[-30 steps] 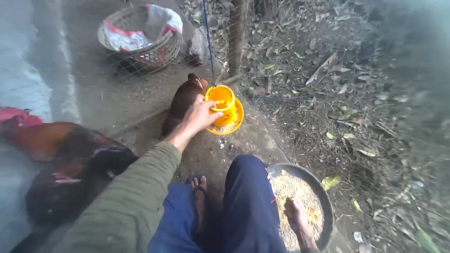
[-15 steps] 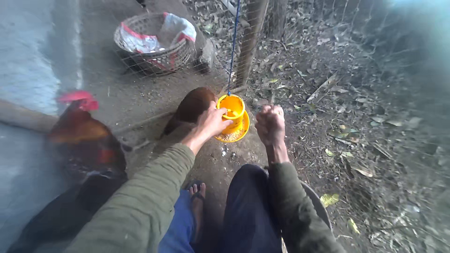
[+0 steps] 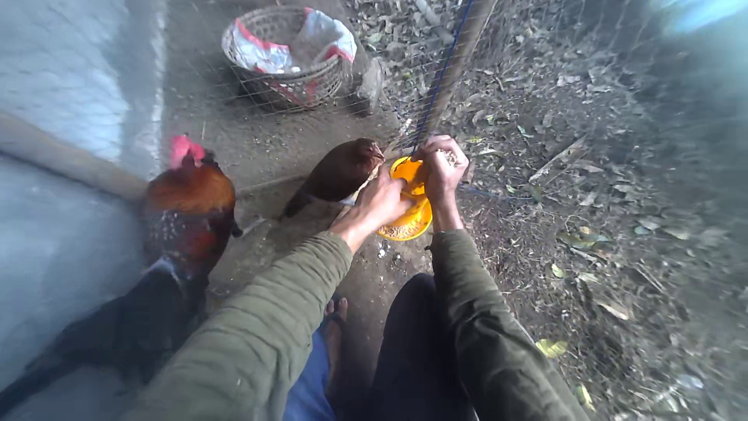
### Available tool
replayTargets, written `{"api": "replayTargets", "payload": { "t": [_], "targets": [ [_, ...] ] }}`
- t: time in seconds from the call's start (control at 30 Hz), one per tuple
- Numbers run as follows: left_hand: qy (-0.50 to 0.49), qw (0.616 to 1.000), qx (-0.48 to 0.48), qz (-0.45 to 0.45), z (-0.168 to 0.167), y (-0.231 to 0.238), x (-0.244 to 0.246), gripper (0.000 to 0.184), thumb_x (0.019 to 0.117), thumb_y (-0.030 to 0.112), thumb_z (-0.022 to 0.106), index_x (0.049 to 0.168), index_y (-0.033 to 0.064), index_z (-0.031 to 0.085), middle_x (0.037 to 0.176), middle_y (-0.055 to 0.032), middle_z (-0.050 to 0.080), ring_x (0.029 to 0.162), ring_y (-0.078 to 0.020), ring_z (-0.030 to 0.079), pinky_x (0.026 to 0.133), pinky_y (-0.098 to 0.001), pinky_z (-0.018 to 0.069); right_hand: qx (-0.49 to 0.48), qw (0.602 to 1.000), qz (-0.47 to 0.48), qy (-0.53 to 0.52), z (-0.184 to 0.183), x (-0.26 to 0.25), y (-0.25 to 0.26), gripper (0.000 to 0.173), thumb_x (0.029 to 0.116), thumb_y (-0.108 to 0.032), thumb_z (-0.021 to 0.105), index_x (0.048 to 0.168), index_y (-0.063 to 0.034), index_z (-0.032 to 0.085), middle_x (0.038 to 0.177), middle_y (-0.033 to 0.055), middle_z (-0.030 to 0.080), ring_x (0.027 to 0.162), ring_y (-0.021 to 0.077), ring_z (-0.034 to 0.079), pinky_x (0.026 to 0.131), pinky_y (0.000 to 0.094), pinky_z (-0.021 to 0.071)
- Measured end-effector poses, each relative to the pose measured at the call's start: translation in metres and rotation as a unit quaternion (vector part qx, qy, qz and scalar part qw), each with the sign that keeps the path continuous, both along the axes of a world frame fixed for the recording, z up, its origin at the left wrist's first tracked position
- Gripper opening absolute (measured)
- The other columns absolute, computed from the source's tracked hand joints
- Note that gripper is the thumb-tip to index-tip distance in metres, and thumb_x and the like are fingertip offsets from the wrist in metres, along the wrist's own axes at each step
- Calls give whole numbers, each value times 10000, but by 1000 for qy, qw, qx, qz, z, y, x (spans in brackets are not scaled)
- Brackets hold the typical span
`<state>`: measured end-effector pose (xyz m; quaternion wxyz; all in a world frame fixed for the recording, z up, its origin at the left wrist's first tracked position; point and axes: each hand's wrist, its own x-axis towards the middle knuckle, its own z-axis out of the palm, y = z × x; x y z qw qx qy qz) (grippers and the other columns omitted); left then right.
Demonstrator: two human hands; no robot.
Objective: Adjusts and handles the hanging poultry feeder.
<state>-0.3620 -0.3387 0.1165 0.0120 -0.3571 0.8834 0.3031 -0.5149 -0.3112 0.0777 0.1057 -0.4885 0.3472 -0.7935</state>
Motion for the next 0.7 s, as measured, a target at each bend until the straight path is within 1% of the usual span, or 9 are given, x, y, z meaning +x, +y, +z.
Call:
{"api": "replayTargets", "payload": {
  "t": [0.1,0.2,0.27,0.33,0.37,0.4,0.5,0.6,0.7],
  "targets": [
    [10,1000,1,2,1,0,0,398,932,434,701,1162,110,709,1507,-232,412,1115,-362,648,901,-525,570,3,999,-21,31,-2,-2,-3,184,897,-61,559,787,-74,705,851,73,723,828,195,709,758,376,608],
    [6,1000,3,2,2,0,0,396,934,431,705,1158,104,712,1531,-227,392,1123,-355,649,912,-514,570,14,998,-38,47,-3,-1,-4,199,891,-44,541,783,-50,708,851,91,728,812,197,711,711,363,604],
    [-5,1000,3,-1,1,0,-2,392,935,438,701,1155,114,712,1508,-223,410,1117,-348,650,907,-510,571,28,996,-55,62,-4,4,2,194,905,-49,533,788,-33,687,853,88,707,784,170,687,667,320,586],
    [-15,1000,7,-7,1,1,-3,400,937,439,699,1169,113,710,1506,-230,413,1166,-355,629,937,-518,559,67,993,-77,63,2,12,10,177,927,-44,507,815,-2,638,861,77,641,784,126,617,679,262,529],
    [-15,1000,4,-10,0,0,-4,406,935,444,699,1169,112,711,1485,-239,425,1174,-363,620,942,-522,554,80,991,-98,37,7,14,7,185,913,-53,506,796,-16,644,822,40,638,740,86,600,655,241,510],
    [-12,1000,-2,-12,-2,1,-4,410,933,449,700,1165,111,713,1466,-247,435,1168,-368,621,937,-522,556,70,992,-108,-9,8,12,-2,204,896,-61,508,752,-52,652,738,-1,636,642,61,574,575,239,484],
    [-7,1000,-1,-6,-1,2,-4,408,938,450,701,1172,115,708,1406,-234,479,1163,-356,612,930,-514,553,54,984,-12,-172,20,3,0,241,899,-68,465,683,-138,545,575,-36,520,454,64,433,429,237,369],
    [-8,1000,-6,-2,2,4,-5,385,939,436,710,1166,125,710,1392,-225,487,1158,-352,610,936,-511,546,48,961,87,-258,36,-10,47,309,938,-162,444,634,-203,488,539,-63,465,413,45,357,398,216,298],
    [-6,1000,-19,-4,4,6,-5,361,935,411,728,1137,112,713,1364,-226,503,1141,-358,612,928,-517,547,51,952,102,-284,28,-17,144,317,935,-248,492,619,-226,508,537,-83,455,398,21,345,382,195,272]
  ]
}}
